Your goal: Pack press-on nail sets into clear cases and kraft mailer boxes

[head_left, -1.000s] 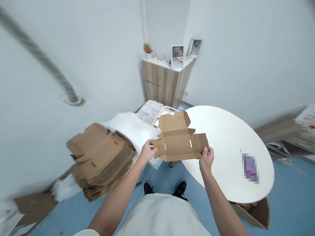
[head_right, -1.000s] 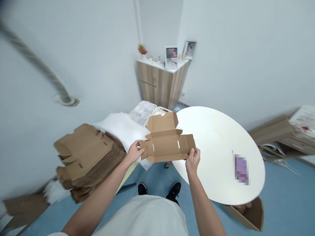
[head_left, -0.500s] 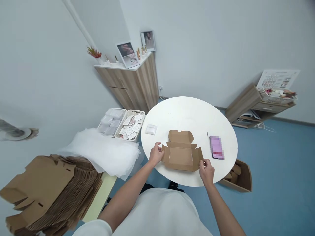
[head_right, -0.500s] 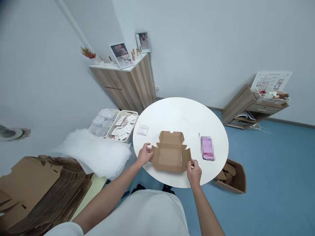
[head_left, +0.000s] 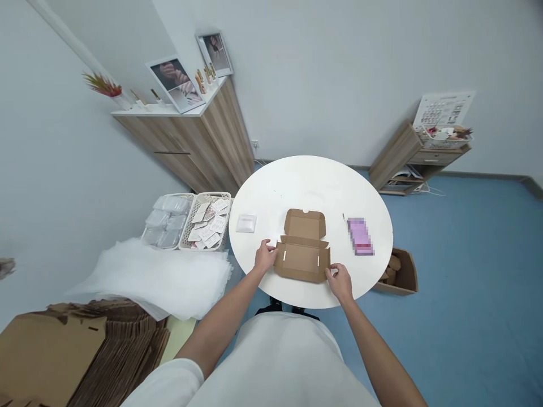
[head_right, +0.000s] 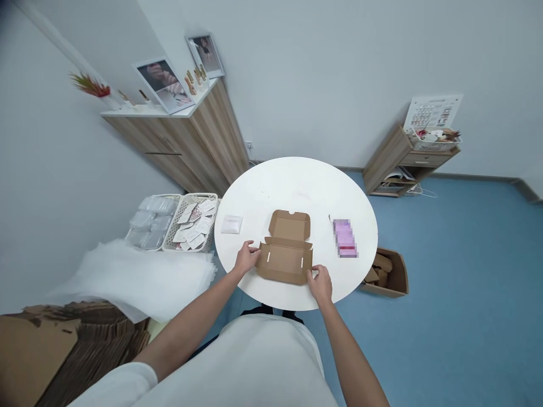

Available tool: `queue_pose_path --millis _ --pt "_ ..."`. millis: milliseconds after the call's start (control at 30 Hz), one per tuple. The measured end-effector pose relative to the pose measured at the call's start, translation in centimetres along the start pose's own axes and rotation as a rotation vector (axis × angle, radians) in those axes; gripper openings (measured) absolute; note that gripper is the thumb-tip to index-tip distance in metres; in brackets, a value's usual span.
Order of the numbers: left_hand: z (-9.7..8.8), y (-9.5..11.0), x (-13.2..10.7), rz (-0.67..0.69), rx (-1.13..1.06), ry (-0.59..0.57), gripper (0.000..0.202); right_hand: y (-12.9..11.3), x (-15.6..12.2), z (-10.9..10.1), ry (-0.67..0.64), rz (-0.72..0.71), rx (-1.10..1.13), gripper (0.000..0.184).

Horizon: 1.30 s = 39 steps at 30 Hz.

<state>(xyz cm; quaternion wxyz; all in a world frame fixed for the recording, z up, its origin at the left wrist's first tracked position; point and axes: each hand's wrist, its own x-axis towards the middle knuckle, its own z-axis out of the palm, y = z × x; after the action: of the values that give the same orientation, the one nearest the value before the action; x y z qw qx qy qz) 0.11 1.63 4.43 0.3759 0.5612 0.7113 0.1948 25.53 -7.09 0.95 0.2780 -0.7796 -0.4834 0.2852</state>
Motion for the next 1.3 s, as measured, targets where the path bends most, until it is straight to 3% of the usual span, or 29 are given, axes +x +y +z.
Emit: queue_pose_path --millis 100,200,300,433,533,700,900,1133,1300 --pt "-0.7 -0.5 -0.2 0.059 0.086 0.007 0.056 -0.1 -0.2 0.1 0.006 0.024 -0.033 0.031" --pt "-0.9 -0.8 -1.2 0.272 0.294 0.007 0.067 0.0 0.2 -0.2 0.111 0.003 -0.085 0.042" --pt "-0.4 -0.8 -2.3 0.540 0.467 -0.163 0.063 -0.4 1.4 -1.1 0.205 0.002 -0.141 0.051" --pt "1.2 -1.0 -3.5 0.737 0.602 -0.409 0.057 -2.0 3.7 -2.0 0.110 0.021 -0.149 0.054" --pt "2.5 -1.3 -4.0 0.728 0.657 -0.447 0.057 -3.3 5.8 -1.9 -0.008 0.041 -0.044 0.053" --pt "3.8 -1.4 -4.1 0.652 0.701 -0.414 0.049 -4.6 9.8 -1.2 -0.179 0.080 0.246 0.052" --pt "4.7 -1.2 -3.9 0.615 0.741 -0.356 0.039 -4.5 12.8 0.0 -0.345 0.094 0.396 0.033" --pt "5.5 -0.8 -3.1 0.545 0.758 -0.343 0.041 -3.4 13.9 2.1 -0.316 0.087 0.347 0.028" --pt "5.8 0.3 -2.5 0.474 0.702 -0.340 0.066 -3.1 13.4 2.1 -0.308 0.043 0.286 0.029"
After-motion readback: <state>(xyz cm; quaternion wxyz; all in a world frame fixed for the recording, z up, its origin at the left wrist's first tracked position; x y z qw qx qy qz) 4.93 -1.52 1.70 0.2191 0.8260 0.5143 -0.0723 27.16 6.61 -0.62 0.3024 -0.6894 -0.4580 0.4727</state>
